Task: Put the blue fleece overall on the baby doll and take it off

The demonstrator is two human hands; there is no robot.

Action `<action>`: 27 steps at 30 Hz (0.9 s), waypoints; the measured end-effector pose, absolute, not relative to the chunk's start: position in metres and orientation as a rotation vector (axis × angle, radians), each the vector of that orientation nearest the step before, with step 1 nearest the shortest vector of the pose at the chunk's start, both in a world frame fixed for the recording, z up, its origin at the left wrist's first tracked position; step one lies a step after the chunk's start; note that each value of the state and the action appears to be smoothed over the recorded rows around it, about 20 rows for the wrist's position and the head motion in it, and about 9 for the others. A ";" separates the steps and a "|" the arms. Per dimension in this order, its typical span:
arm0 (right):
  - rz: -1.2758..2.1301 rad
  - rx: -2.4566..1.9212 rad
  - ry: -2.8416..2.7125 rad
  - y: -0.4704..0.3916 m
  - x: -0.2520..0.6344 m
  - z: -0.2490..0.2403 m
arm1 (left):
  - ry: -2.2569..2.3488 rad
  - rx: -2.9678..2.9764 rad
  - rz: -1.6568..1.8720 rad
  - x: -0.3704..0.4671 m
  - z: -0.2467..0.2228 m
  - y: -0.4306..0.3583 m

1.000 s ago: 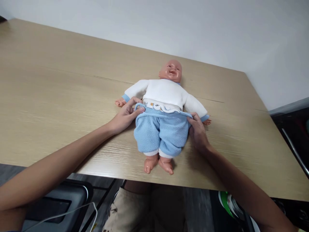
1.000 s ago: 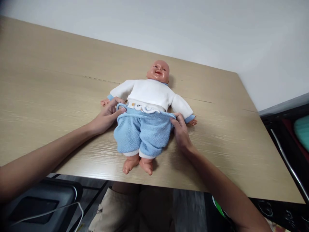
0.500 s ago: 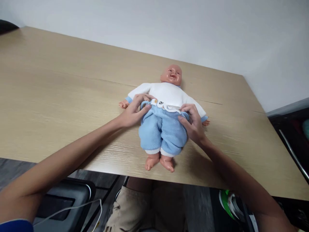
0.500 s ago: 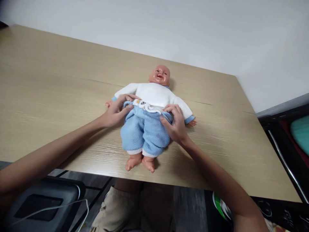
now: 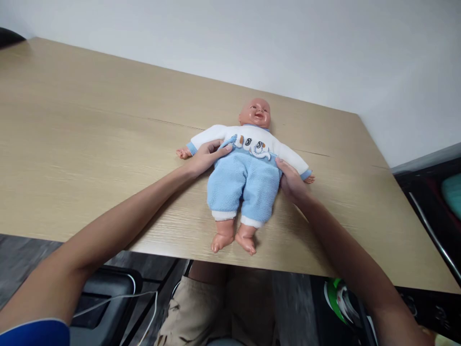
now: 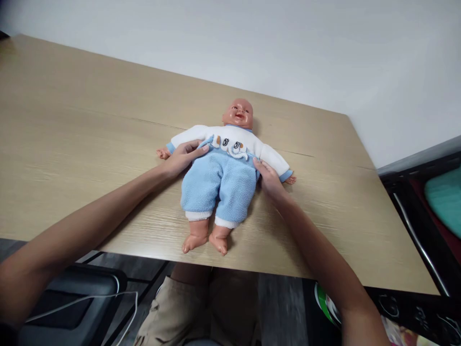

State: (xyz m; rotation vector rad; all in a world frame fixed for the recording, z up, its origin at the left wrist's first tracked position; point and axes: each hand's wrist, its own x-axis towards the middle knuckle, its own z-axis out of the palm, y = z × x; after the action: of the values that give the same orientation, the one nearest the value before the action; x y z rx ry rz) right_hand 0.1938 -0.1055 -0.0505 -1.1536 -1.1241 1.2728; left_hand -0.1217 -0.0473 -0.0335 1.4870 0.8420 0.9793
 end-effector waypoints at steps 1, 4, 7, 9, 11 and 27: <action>1.311 -1.126 -1.095 -0.109 0.193 -0.050 | 0.806 1.460 0.956 -0.124 -0.034 -0.047; 1.387 -1.084 -1.018 -0.114 0.190 -0.047 | 0.710 1.352 0.885 -0.128 -0.037 -0.044; 1.430 -1.080 -1.002 -0.113 0.188 -0.047 | 0.690 1.239 0.961 -0.127 -0.042 -0.044; 1.443 -1.096 -1.038 -0.110 0.186 -0.050 | 0.703 1.194 1.036 -0.122 -0.044 -0.045; 1.422 -1.096 -1.067 -0.107 0.184 -0.051 | 0.712 1.179 1.048 -0.118 -0.045 -0.047; 1.290 -1.136 -1.305 -0.119 0.207 -0.047 | 0.760 1.570 0.692 -0.161 -0.029 -0.034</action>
State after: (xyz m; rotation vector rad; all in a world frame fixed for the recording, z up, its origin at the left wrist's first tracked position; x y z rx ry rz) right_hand 0.2068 -0.1190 -0.0471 -1.1361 -1.3049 1.2899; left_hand -0.1610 -0.0341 -0.0290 1.5704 0.7602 0.6921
